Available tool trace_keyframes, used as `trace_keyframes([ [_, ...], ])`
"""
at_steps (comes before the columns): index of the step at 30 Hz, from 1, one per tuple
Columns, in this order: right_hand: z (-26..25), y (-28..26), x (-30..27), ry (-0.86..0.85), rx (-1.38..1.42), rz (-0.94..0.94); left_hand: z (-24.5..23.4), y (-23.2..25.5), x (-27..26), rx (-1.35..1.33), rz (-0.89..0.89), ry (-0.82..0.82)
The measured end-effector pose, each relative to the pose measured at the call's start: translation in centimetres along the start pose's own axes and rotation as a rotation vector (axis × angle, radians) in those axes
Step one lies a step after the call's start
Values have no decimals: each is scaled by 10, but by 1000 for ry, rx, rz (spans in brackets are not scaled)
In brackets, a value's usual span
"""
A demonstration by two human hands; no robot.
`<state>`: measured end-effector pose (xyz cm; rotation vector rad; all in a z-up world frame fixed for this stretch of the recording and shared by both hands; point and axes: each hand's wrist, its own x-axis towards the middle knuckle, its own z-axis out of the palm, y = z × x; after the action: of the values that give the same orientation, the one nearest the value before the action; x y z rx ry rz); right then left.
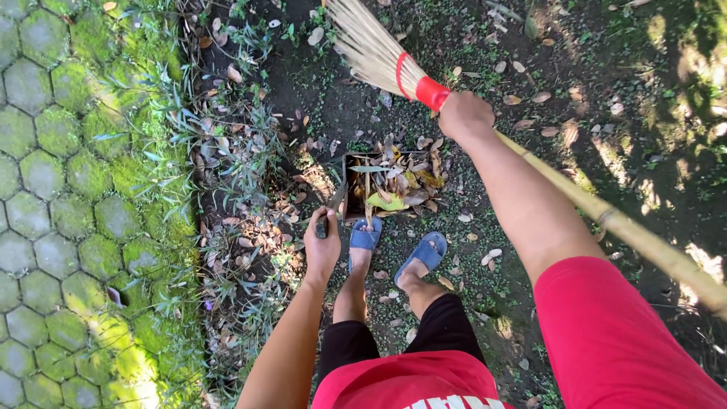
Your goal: Sweeping dry leaves from the ground into a metal dustpan using a broom while walking outdoors.
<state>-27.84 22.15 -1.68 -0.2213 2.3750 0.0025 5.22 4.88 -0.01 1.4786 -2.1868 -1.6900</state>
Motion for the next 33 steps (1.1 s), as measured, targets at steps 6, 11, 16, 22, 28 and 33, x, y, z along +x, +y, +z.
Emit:
trace_keyframes([
  [6, -41, 55, -73, -108, -215, 87, 3, -5, -2, 42, 14, 13],
  [11, -4, 167, -114, -170, -245, 181, -2, -12, 13, 58, 23, -39],
  [16, -51, 172, -204, -306, -122, 522, -13, 7, 20, 37, -14, -189],
  [22, -48, 207, -271, -295, 65, 627, -17, 14, 24, 57, -64, -243],
  [28, 7, 234, -323, -166, 104, 764, -24, 5, 35, 154, 17, -255],
  [33, 80, 257, -353, -246, 28, 909, -30, 7, 42, 224, -37, -364],
])
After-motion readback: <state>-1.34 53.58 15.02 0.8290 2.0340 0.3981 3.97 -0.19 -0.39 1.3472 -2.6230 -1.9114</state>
